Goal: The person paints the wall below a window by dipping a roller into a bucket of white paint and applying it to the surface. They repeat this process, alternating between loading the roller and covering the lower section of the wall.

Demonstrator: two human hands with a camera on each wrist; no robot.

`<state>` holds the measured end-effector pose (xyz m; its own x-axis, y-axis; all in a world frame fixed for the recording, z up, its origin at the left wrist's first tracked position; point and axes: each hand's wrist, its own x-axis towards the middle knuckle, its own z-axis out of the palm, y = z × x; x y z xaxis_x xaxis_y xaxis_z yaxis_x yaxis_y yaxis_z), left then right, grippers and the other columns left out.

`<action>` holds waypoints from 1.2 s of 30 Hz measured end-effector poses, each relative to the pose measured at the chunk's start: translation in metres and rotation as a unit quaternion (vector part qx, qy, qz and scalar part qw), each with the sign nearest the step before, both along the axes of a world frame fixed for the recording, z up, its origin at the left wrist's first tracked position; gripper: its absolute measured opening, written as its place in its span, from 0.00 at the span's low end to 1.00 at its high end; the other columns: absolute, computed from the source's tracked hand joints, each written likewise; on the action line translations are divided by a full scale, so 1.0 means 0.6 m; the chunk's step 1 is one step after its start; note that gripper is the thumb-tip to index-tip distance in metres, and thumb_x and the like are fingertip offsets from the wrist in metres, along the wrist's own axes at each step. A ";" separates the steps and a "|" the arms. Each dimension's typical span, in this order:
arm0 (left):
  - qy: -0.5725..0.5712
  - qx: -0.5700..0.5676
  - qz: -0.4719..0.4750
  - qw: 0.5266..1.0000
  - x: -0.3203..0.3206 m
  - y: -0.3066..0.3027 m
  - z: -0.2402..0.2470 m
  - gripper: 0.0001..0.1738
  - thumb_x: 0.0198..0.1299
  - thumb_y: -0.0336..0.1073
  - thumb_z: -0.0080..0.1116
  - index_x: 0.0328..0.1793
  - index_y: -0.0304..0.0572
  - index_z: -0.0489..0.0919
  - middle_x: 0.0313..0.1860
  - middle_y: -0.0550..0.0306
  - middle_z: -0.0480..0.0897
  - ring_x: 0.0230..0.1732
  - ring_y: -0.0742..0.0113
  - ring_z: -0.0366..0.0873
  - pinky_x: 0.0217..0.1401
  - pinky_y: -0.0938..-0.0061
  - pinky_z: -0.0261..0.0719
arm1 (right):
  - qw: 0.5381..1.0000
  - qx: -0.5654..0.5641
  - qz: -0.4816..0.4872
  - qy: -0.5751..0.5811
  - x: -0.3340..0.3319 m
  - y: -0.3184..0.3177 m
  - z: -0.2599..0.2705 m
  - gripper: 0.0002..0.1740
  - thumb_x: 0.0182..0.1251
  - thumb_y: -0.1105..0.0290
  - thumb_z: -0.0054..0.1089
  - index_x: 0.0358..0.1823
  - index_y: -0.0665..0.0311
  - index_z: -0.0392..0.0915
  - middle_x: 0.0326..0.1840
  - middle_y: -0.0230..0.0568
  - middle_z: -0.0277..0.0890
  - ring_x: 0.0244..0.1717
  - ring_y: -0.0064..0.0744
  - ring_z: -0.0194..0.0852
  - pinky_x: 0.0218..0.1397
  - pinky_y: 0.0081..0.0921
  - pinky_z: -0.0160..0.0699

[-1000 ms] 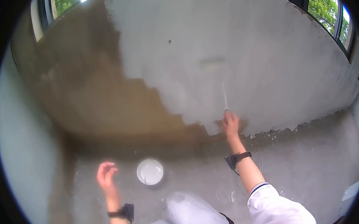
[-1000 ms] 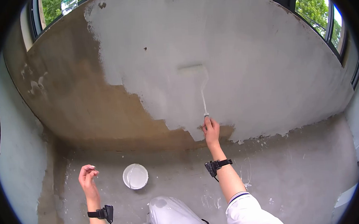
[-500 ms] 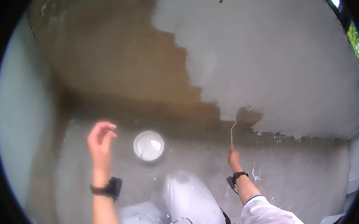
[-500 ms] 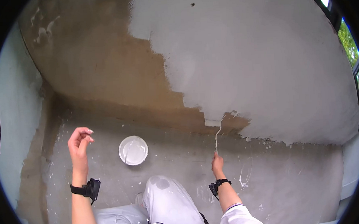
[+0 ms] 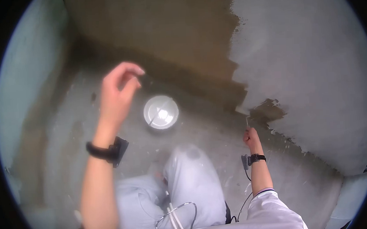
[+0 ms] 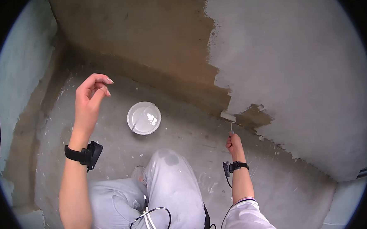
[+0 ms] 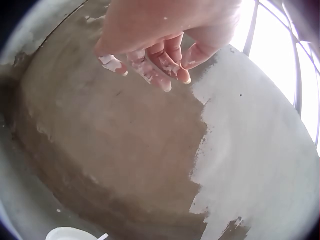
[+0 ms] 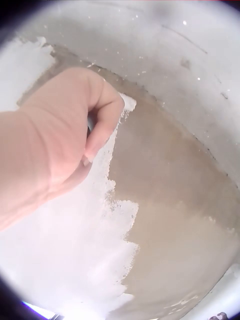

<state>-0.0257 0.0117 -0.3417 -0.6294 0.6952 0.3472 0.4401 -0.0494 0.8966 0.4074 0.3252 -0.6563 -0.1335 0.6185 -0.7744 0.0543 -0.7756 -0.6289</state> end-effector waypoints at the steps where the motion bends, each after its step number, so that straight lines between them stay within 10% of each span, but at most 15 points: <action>1: 0.005 0.002 -0.001 1.000 0.000 0.000 0.000 0.08 0.59 0.26 0.50 0.42 0.36 0.79 0.40 0.61 0.82 0.36 0.74 0.74 0.46 0.76 0.73 | 1.000 0.002 0.003 -0.005 -0.004 0.008 -0.005 0.16 0.75 0.62 0.51 0.27 0.52 0.62 0.15 0.20 0.52 0.11 0.15 0.47 0.12 0.17 0.46; 10: 0.072 -0.011 0.012 0.997 -0.011 -0.006 -0.005 0.07 0.58 0.26 0.51 0.41 0.35 0.79 0.39 0.62 0.82 0.35 0.75 0.74 0.46 0.76 0.73 | 0.981 -0.105 -0.019 0.159 0.009 0.036 0.050 0.14 0.75 0.69 0.49 0.27 0.52 0.62 0.15 0.16 0.53 0.12 0.09 0.48 0.12 0.13 0.48; 22: 0.169 -0.050 0.020 0.984 0.026 0.051 0.002 0.09 0.54 0.25 0.51 0.39 0.35 0.80 0.32 0.61 0.82 0.33 0.74 0.74 0.43 0.76 0.74 | 0.934 -0.079 -0.079 0.339 0.116 -0.039 0.410 0.10 0.80 0.68 0.46 0.39 0.67 0.68 0.18 0.19 0.55 0.10 0.09 0.48 0.11 0.14 0.47; 36: 0.177 -0.062 -0.004 0.982 0.031 0.044 -0.016 0.07 0.56 0.24 0.49 0.38 0.34 0.77 0.32 0.61 0.80 0.32 0.74 0.75 0.40 0.76 0.73 | 0.959 0.032 -0.016 0.281 0.084 -0.070 0.288 0.14 0.82 0.61 0.46 0.38 0.62 0.71 0.14 0.20 0.51 0.08 0.14 0.46 0.09 0.18 0.48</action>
<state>-0.0068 0.0379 -0.3515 -0.4788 0.7502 0.4561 0.7253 0.0453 0.6870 0.4579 0.2831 -0.4834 -0.4981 0.6734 -0.5463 -0.3302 -0.7298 -0.5986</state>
